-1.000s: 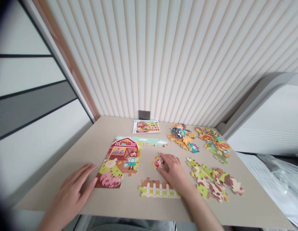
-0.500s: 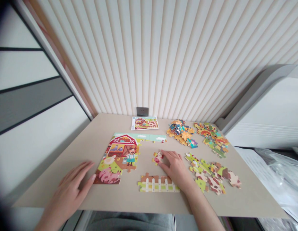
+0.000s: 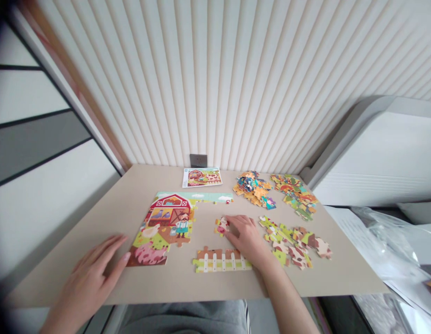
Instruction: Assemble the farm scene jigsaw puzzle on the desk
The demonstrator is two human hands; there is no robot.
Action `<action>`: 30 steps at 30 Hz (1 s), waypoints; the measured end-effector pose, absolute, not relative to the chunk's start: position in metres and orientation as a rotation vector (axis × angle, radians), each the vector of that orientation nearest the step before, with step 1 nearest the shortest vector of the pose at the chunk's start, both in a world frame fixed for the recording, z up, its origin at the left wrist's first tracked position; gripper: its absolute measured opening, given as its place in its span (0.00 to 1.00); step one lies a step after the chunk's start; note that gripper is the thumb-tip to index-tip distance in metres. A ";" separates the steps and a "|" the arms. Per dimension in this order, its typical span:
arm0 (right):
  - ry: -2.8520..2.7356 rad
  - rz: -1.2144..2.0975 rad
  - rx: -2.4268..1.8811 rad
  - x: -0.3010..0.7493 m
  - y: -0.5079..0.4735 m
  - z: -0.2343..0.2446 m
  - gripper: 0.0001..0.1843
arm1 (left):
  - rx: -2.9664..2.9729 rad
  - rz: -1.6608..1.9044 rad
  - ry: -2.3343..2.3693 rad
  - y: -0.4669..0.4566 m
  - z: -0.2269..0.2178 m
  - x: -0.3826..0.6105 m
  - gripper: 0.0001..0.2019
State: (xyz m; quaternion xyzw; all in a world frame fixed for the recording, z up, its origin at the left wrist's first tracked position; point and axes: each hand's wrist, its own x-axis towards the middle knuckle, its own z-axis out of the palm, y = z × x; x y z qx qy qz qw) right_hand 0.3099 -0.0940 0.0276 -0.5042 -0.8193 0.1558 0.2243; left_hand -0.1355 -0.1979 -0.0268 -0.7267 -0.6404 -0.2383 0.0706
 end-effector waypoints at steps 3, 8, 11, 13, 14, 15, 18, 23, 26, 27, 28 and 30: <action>-2.242 0.412 -1.427 0.313 -0.096 0.032 0.21 | -2.203 -0.731 -1.918 -0.196 -0.030 -0.139 0.28; -2.254 0.378 -1.476 0.325 -0.106 0.041 0.21 | -2.214 -0.724 -1.889 -0.193 -0.033 -0.143 0.27; -2.220 0.261 -1.537 0.344 -0.110 0.040 0.21 | -2.219 -0.711 -1.882 -0.193 -0.033 -0.144 0.27; -2.106 0.133 -1.651 0.363 -0.111 0.036 0.22 | -2.222 -0.703 -1.883 -0.193 -0.033 -0.143 0.27; -2.051 0.067 -1.722 0.374 -0.111 0.033 0.23 | -2.219 -0.705 -1.883 -0.193 -0.032 -0.143 0.27; -2.028 0.017 -1.792 0.384 -0.110 0.031 0.23 | -2.214 -0.706 -1.883 -0.193 -0.032 -0.143 0.27; -2.044 -0.010 -1.935 0.405 -0.109 0.024 0.26 | -2.212 -0.706 -1.877 -0.194 -0.031 -0.141 0.27; -2.071 0.075 -1.989 0.412 -0.104 0.016 0.27 | -2.197 -0.695 -1.890 -0.194 -0.029 -0.137 0.26; -2.026 0.107 -2.027 0.414 -0.100 0.013 0.29 | -2.196 -0.697 -1.879 -0.195 -0.028 -0.137 0.26; -2.009 0.126 -2.031 0.415 -0.099 0.014 0.29 | -2.193 -0.696 -1.882 -0.195 -0.029 -0.137 0.26; -1.992 0.142 -2.025 0.415 -0.098 0.016 0.30 | -2.189 -0.695 -1.885 -0.195 -0.029 -0.137 0.26; -1.960 0.164 -1.975 0.409 -0.096 0.024 0.30 | -2.183 -0.700 -1.886 -0.195 -0.030 -0.137 0.26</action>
